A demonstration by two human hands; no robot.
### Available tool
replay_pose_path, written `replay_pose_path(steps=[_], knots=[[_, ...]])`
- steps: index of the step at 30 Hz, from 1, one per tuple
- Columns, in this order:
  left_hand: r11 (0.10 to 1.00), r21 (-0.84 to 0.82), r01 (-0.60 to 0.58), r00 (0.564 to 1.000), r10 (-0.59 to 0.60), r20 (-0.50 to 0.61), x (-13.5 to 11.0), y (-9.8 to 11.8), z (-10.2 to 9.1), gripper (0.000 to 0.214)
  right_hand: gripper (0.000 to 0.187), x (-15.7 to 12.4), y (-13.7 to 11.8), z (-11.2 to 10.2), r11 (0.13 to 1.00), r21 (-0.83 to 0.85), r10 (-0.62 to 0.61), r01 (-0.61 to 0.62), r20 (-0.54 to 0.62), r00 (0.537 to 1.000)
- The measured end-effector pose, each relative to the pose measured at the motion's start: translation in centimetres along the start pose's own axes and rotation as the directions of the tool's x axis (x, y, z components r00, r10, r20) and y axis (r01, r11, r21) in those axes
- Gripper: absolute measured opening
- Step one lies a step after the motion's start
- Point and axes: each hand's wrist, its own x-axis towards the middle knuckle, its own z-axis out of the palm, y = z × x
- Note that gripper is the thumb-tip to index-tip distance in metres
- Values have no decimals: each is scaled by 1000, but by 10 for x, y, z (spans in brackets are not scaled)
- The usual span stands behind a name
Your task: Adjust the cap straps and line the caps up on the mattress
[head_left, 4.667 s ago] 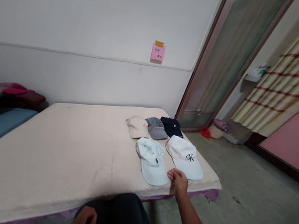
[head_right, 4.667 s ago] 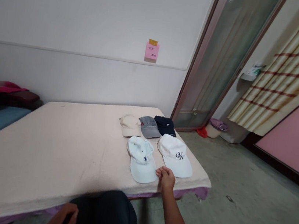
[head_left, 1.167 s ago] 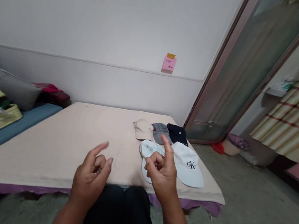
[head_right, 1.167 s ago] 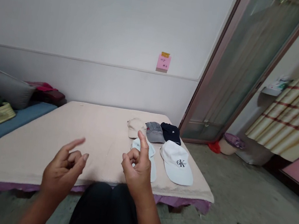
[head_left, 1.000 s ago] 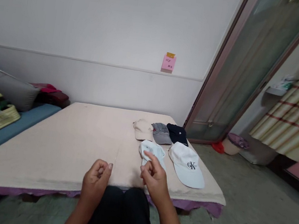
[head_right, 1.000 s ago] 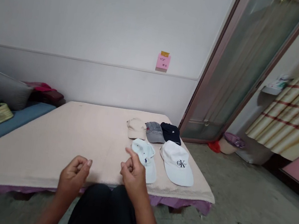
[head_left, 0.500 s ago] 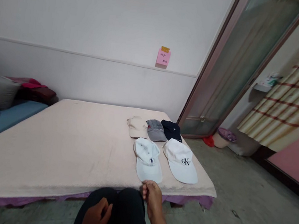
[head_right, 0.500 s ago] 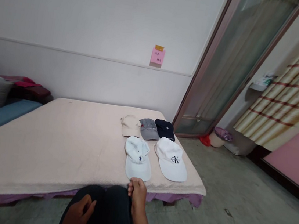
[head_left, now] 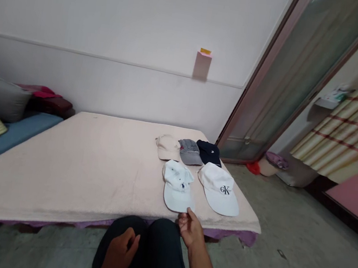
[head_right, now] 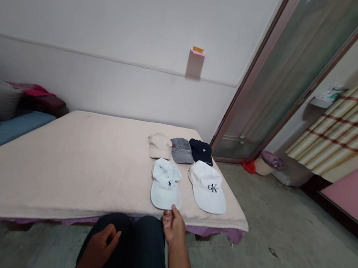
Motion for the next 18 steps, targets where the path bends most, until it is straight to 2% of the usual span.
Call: replay_pose_path(steps=[5, 7, 10, 12, 13, 15, 17, 18], knots=[[991, -116, 58, 998, -55, 30, 0, 8, -2, 32, 23, -22, -3, 15, 985, 132, 106, -109, 29, 994], [928, -315, 202, 979, -181, 94, 4, 15, -2, 35, 24, -37, -1, 20, 973, 188, 125, -133, 57, 991], [688, -563, 457, 889, -373, 266, 19, 28, -7, 42, 26, -64, 5, 23, 944, 262, 170, -199, 131, 977], [561, -646, 517, 853, -402, 333, 33, 37, -19, 51, 23, -81, 11, 24, 931, 256, 214, -260, 195, 957], [496, -695, 520, 849, -385, 361, 42, 41, -29, 54, 22, -89, 14, 24, 926, 237, 240, -293, 229, 943], [205, -843, 497, 848, -322, 421, 58, 47, -53, 55, 26, -101, 19, 23, 918, 175, 293, -355, 301, 908], [-4, -936, 352, 890, -308, 336, 73, 53, -81, 49, 29, -109, 26, 23, 912, 112, 332, -393, 361, 872], [-62, -962, 267, 906, -325, 273, 79, 57, -93, 43, 30, -111, 30, 24, 911, 81, 346, -404, 383, 857]])
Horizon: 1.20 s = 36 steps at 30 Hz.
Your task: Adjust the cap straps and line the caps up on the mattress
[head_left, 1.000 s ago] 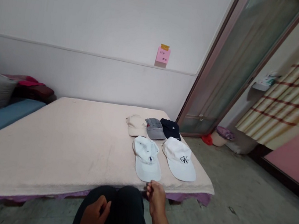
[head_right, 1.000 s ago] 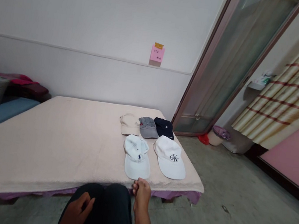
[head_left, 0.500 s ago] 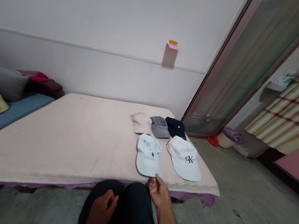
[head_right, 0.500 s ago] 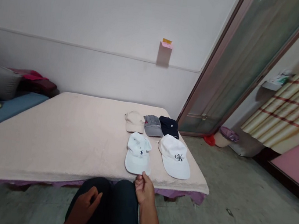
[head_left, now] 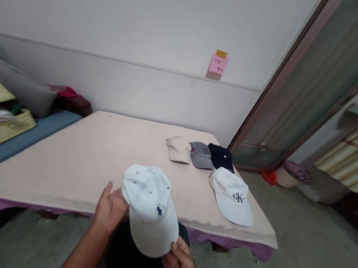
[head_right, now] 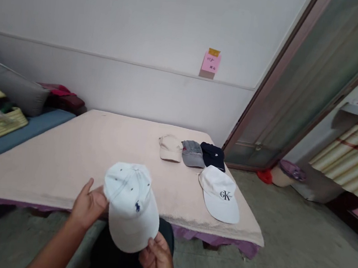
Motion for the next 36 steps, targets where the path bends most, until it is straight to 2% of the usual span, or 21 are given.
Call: replay_pose_path(steps=[3, 5, 7, 10, 12, 15, 16, 18, 20, 22, 23, 25, 27, 29, 32, 36], knots=[[976, -104, -193, 980, 187, -63, -8, 26, 19, 33, 32, 6, 22, 1, 996, -90, 32, -29, 30, 999], [961, -46, -274, 961, 271, -58, -22, 30, 35, 34, 35, 12, 41, 2, 983, -173, 63, -60, 13, 998], [932, 99, -348, 936, 352, -25, -39, 28, 49, 37, 40, 18, 60, 4, 948, -302, 102, -104, -23, 995], [884, 333, -328, 942, 332, 45, -64, 19, 63, 36, 45, 26, 70, 7, 839, -524, 132, -149, -71, 989], [839, 472, -270, 960, 271, 68, -75, 14, 67, 30, 45, 29, 59, 10, 783, -606, 103, -139, -94, 990], [708, 669, -228, 972, 208, 112, -85, 6, 67, 27, 40, 28, 21, 20, 775, -632, -92, -11, -130, 987], [650, 727, -222, 974, 184, 133, -87, 3, 66, 27, 37, 24, 6, 25, 776, -626, -222, 82, -149, 964], [535, 819, -210, 977, 130, 166, -91, -3, 64, 28, 28, 12, -22, 39, 724, -626, -477, 291, -149, 866], [451, 868, -209, 978, 86, 191, -93, -9, 62, 29, 20, -6, -43, 58, 620, -659, -616, 426, -72, 785], [417, 882, -219, 974, 40, 224, -94, -15, 61, 29, 13, -23, -55, 77, 444, -732, -682, 516, 97, 725], [413, 883, -222, 971, 12, 238, -94, -18, 61, 30, 13, -31, -58, 86, 319, -764, -677, 561, 231, 699], [411, 885, -220, 965, -45, 260, -95, -23, 61, 32, 21, -40, -59, 99, 101, -770, -586, 631, 466, 663], [382, 895, -228, 959, -70, 274, -95, -26, 61, 32, 27, -44, -58, 104, -18, -751, -499, 661, 579, 644], [337, 909, -245, 955, -76, 286, -95, -27, 60, 32, 28, -43, -56, 103, -65, -751, -454, 657, 608, 651], [293, 925, -243, 954, -99, 282, -97, -28, 59, 31, 25, -41, -55, 98, -89, -755, -407, 650, 623, 668], [305, 928, -213, 954, -141, 265, -102, -31, 60, 29, 10, -39, -52, 97, -50, -794, -479, 606, 551, 683]])
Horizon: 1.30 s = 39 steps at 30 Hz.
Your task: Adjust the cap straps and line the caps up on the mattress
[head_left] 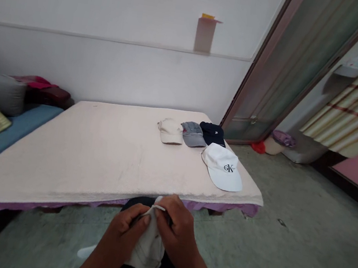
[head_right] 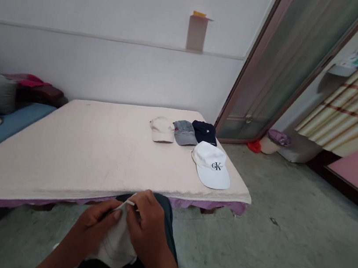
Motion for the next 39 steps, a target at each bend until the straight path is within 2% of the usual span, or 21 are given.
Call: replay_pose_path(steps=[5, 8, 10, 12, 14, 16, 18, 20, 23, 28, 32, 33, 35, 37, 39], knots=[[993, -78, 89, 995, -92, -30, -2, 1, 3, 23, 13, -3, -3, 8, 992, 74, 106, -103, -43, 993], [987, -107, 119, 992, -123, -28, -3, 0, 1, 25, 14, -5, -1, 11, 968, 177, 191, -179, -50, 980], [978, -156, 138, 990, -138, 10, -4, -1, -1, 25, 17, -4, 3, 11, 904, 325, 306, -276, -43, 951], [964, -220, 151, 989, -146, 39, -5, -3, -3, 27, 19, -1, 8, 10, 798, 487, 405, -355, 4, 914], [942, -289, 170, 985, -163, 49, -7, -5, -5, 30, 20, 2, 11, 7, 720, 573, 430, -391, 73, 900], [911, -358, 203, 979, -192, 67, -8, -6, -7, 30, 21, 4, 13, 2, 715, 584, 379, -383, 136, 915], [870, -432, 238, 971, -224, 85, -10, -7, -10, 28, 26, 5, 13, -3, 738, 577, 282, -351, 208, 937], [822, -505, 261, 963, -257, 80, -11, -6, -13, 27, 32, 6, 10, -8, 766, 556, 173, -323, 306, 936], [776, -566, 278, 956, -283, 81, -15, -2, -17, 27, 32, 10, 3, -14, 830, 491, 50, -265, 408, 912], [733, -599, 322, 947, -254, 198, -24, 9, -18, 23, 19, 22, -13, -20, 947, 309, -75, -88, 479, 875], [673, -651, 351, 936, -268, 228, -31, 15, -19, 20, 16, 29, -20, -26, 962, 275, -160, 6, 542, 825], [659, -665, 351, 936, -274, 223, -31, 16, -19, 20, 17, 30, -20, -27, 953, 303, -168, -12, 562, 810], [638, -689, 345, 936, -287, 203, -32, 19, -19, 19, 19, 31, -17, -27, 909, 396, -148, -131, 599, 787], [632, -698, 336, 937, -295, 184, -31, 21, -19, 19, 21, 29, -13, -23, 805, 501, -81, -316, 622, 779], [626, -706, 331, 938, -299, 174, -28, 22, -19, 18, 20, 25, -8, -16, 667, 582, 23, -464, 607, 794]])
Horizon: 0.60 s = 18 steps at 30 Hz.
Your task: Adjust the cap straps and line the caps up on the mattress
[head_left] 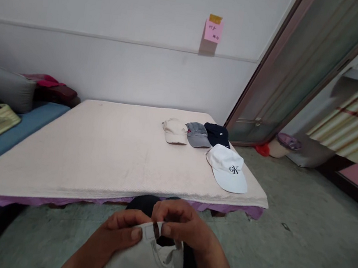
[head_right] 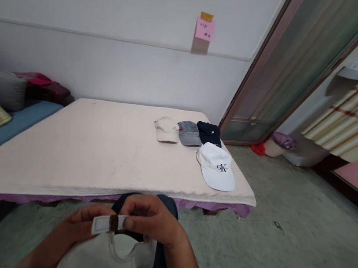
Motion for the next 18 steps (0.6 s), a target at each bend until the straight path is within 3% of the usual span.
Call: replay_pose_path(steps=[5, 11, 13, 16, 18], knots=[[997, -43, -58, 998, 56, -42, 12, 5, -19, 24, 17, 11, 21, 4, 962, 272, 89, -19, -249, 964], [989, -44, -142, 984, 136, -118, 31, 17, -59, 26, 20, 31, 40, -2, 787, 564, 138, 248, -554, 821], [983, -84, -161, 972, 143, -184, 35, 21, -66, 21, 22, 30, 52, 1, 743, 629, 190, 231, -528, 828], [969, -171, -175, 955, 125, -269, 42, 29, -71, 14, 43, 19, 77, 13, 735, 675, 252, 63, -358, 899], [970, -185, -158, 953, 101, -286, 47, 35, -74, 13, 48, 11, 89, 21, 739, 674, 264, -4, -284, 922]])
